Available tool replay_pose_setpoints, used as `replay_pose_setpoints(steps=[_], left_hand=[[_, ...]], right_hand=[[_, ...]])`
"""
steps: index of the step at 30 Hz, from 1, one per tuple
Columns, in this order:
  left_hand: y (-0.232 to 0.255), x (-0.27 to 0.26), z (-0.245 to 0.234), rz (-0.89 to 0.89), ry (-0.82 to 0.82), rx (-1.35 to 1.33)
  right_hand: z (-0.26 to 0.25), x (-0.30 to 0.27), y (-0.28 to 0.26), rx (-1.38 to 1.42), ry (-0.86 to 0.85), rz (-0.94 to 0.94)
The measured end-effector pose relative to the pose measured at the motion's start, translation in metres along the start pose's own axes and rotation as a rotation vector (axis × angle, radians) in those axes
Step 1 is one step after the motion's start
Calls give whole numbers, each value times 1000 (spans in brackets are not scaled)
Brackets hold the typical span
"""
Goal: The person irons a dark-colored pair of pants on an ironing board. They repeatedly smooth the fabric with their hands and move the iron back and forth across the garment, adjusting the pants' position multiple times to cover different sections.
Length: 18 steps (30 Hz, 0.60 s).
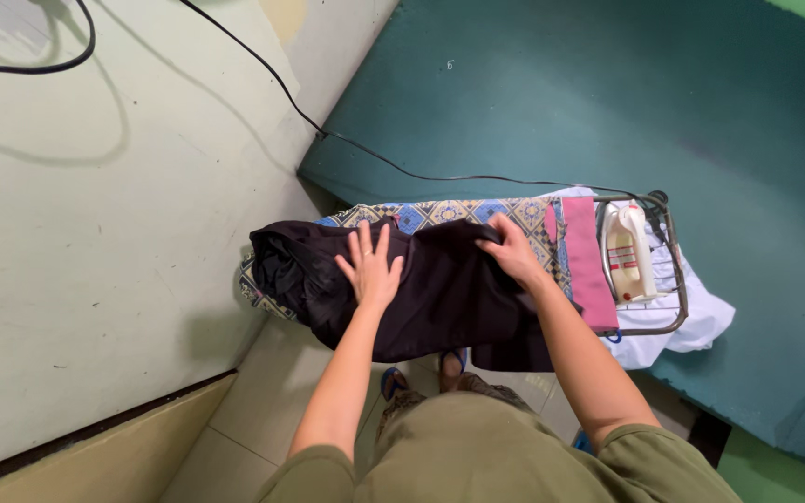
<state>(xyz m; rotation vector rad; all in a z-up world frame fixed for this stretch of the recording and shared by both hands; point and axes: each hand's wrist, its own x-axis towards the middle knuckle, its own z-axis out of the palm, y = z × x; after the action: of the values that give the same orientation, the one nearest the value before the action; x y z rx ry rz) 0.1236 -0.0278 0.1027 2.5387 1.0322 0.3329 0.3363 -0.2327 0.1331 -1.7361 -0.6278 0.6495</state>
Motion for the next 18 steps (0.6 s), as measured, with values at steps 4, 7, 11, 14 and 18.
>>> replay_pose_setpoints(steps=[4,7,11,14,18], left_hand=[[-8,26,19,-194,-242,24],[-30,39,23,-315,-347,-54],[-80,65,14,-232,234,-940],[-90,65,-22,-312,263,-1075],[-76,56,-88,-244,422,-794]], right_hand=[[-7,2,-84,276,-144,146],[-22,12,-105,-68,-59,50],[-65,19,-85,-22,-230,186],[-87,19,-58,-98,-604,214],[-97,17,-42,-205,-911,314]])
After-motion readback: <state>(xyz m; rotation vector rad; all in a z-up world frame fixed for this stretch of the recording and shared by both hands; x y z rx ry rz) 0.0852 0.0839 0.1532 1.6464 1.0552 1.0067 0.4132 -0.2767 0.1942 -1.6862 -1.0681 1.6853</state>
